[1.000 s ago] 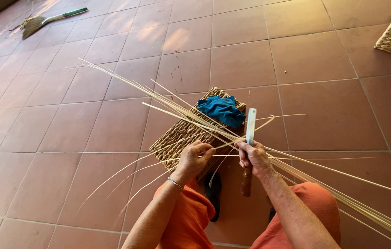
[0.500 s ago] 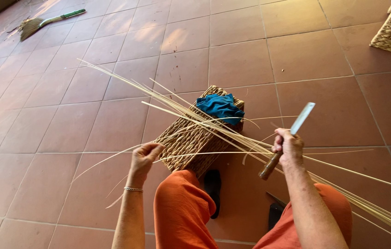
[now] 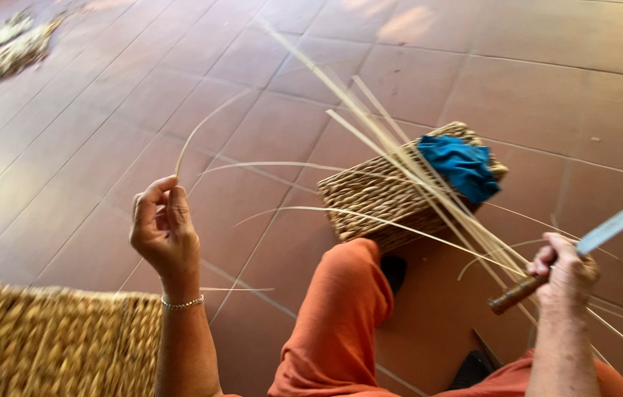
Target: The person sits on a tiled floor and uses a knife to split long bamboo strips into thinner strands. They repeatedly hold the bundle, position the knife, and shave or split the strips while resting them on a small woven basket.
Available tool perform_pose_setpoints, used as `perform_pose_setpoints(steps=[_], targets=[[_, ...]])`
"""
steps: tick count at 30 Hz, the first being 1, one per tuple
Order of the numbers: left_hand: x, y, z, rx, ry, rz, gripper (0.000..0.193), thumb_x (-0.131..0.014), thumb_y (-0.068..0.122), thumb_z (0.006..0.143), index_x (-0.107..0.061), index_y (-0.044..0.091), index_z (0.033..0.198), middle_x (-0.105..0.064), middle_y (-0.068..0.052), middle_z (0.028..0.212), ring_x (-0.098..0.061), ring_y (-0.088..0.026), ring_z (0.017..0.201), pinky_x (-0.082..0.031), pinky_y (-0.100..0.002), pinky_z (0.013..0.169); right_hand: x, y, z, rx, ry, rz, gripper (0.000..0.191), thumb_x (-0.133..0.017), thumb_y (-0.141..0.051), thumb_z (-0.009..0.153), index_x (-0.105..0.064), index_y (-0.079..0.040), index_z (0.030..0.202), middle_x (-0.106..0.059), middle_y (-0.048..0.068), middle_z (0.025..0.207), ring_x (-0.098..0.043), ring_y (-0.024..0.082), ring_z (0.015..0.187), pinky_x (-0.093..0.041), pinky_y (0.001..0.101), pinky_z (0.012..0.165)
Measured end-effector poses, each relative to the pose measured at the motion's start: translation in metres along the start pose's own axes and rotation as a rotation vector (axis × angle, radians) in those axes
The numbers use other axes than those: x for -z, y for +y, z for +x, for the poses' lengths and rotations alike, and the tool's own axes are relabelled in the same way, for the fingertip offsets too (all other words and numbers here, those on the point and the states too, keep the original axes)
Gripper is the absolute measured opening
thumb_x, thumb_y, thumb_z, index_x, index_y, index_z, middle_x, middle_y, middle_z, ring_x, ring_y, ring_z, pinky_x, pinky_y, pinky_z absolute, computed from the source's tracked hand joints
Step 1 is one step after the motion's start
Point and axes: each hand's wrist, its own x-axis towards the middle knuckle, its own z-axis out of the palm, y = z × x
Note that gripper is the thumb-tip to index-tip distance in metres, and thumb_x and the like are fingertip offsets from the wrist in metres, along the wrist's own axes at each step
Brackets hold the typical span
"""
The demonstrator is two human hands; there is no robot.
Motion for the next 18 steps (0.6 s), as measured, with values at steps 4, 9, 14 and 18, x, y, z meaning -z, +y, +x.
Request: perform_pose_setpoints(steps=[4, 9, 14, 18], targets=[[0.062, -0.006, -0.003, -0.368, 0.046, 0.6, 0.014, -0.073, -0.001, 0.107, -0.072, 0.004, 0.12, -0.06, -0.001, 0.084, -0.051, -0.012, 0.073, -0.042, -0.022, 0.056, -0.022, 0.001, -0.002, -0.04, 0.008, -0.041, 0.009, -0.069, -0.009, 0.106, -0.069, -0.011, 0.098, -0.06, -0.003, 0.073, -0.053, 0.005, 0.055, -0.046, 0.0237, 0.05], [0.095, -0.108, -0.031, -0.076, -0.036, 0.886, 0.007, -0.072, 0.003, 0.101, -0.073, 0.005, 0.108, -0.062, -0.008, 0.083, -0.058, -0.013, 0.063, -0.05, -0.023, 0.05, -0.043, 0.011, -0.001, -0.03, -0.11, -0.02, 0.008, -0.069, -0.009, 0.108, -0.067, -0.012, 0.101, -0.058, -0.003, 0.073, -0.052, 0.006, 0.056, -0.046, 0.0247, 0.053], [0.083, -0.206, -0.105, 0.653, -0.346, 0.739, 0.018, -0.058, 0.001, 0.096, -0.074, 0.009, 0.101, -0.076, -0.016, 0.103, -0.073, -0.03, 0.097, -0.059, -0.044, 0.087, -0.047, 0.027, 0.006, -0.062, -0.183, -0.107, 0.008, -0.063, -0.009, 0.105, -0.059, -0.014, 0.101, -0.056, -0.008, 0.074, -0.049, 0.003, 0.062, -0.045, 0.0227, 0.06], [0.072, -0.21, -0.164, 1.074, -0.385, 0.823, 0.007, -0.073, 0.013, 0.083, -0.08, 0.015, 0.084, -0.077, -0.015, 0.102, -0.075, -0.033, 0.097, -0.059, -0.041, 0.091, -0.05, 0.032, 0.006, -0.083, -0.27, -0.062, 0.002, -0.061, -0.016, 0.108, -0.059, -0.016, 0.108, -0.052, -0.01, 0.074, -0.043, 0.0, 0.06, -0.041, 0.0207, 0.065]])
